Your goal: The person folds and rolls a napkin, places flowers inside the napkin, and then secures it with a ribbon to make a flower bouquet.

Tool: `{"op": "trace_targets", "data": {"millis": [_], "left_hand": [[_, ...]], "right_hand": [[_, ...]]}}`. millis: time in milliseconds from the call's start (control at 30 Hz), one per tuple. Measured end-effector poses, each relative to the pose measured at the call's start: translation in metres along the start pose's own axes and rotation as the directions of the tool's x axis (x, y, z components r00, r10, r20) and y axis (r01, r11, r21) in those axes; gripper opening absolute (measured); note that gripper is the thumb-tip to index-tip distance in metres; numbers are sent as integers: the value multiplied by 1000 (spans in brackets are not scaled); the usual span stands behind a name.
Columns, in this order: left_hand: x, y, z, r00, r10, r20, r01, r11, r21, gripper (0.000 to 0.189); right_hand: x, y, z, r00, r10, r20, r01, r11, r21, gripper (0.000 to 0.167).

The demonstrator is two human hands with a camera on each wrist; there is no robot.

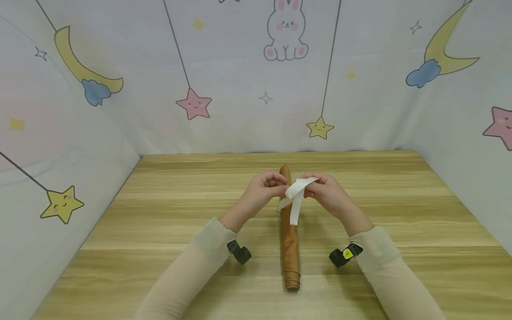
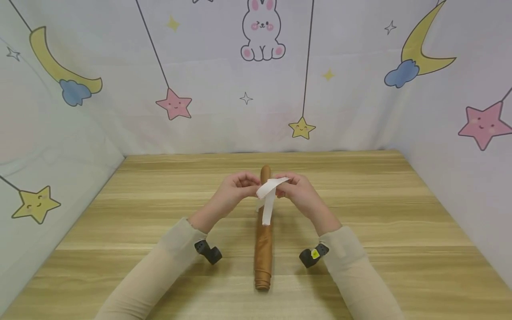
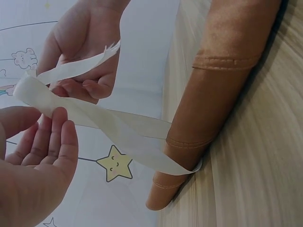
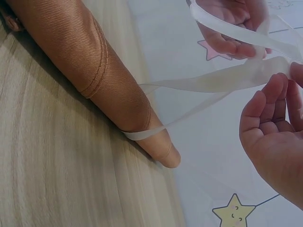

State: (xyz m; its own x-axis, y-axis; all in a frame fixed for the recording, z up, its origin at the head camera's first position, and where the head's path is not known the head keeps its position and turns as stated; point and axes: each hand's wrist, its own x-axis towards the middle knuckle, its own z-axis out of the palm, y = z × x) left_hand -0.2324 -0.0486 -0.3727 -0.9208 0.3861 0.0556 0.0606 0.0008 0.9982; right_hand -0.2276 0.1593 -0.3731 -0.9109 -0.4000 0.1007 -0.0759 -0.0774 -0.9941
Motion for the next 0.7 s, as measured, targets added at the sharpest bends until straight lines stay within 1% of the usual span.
{"op": "trace_targets", "data": {"millis": [100,300,433,700], "left_hand": [[0,0,0,1000,-12,4,12,1000,29,15],[-1,-1,0,1000,4,28,-5,998,56,15],[0,-1,1,999,8,34,-11,998,63,17],[2,-3,2,999,-28,25,25,995,97,23]], "right_hand": [[0,0,-1,1000,-2,7,2,1000,5,29],[1,1,0,999,-8,33,7,1000,31,28],[0,1,0,999,-4,34,2,999,48,28],[0,0,2,999,-5,50,1,997,80,30]]}}
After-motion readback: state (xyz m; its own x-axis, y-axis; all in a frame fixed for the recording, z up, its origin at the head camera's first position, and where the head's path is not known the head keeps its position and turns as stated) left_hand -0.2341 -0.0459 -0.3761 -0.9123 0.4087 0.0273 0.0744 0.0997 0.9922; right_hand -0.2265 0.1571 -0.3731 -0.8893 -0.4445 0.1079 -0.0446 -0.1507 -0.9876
